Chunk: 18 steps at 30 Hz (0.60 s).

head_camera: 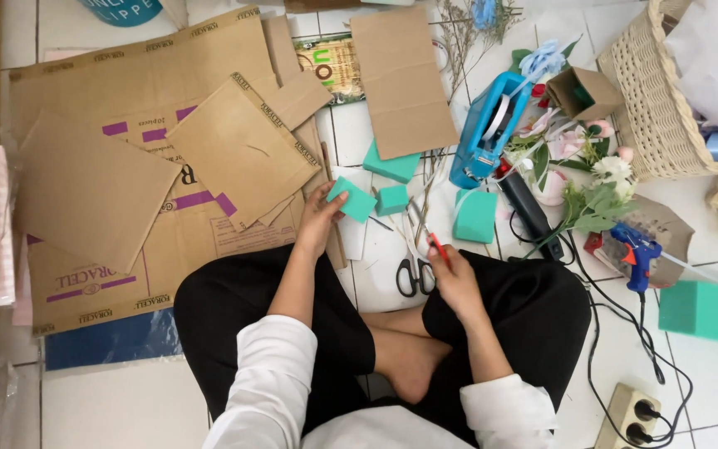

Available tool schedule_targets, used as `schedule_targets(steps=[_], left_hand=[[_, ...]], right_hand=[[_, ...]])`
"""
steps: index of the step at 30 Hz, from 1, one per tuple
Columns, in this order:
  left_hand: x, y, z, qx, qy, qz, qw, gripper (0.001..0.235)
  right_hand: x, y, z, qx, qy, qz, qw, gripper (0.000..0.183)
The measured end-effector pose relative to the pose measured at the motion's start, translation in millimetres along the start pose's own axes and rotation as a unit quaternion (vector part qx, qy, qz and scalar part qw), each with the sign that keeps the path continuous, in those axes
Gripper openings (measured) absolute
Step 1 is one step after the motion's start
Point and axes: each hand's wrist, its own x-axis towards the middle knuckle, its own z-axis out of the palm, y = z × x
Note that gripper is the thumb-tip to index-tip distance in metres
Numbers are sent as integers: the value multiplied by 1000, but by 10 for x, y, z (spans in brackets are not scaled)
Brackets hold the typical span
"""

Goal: Assembling a base for floral arrangements by cutting floral foam and gluing it to cardboard sheets.

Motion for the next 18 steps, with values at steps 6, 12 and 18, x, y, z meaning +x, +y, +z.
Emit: schedule_targets(steps=[6,12,18], left_hand=[[272,-259,-121,-150,5,-94,984,31],[209,-217,-106,-224,0,-105,969,22],[246,-230,-108,-156,28,-33,987,34]], right_hand=[[29,-145,18,171,77,35,982,60],[177,149,-34,-58,120,-97,986,38],[-1,308,18,-352,17,-123,928,45]])
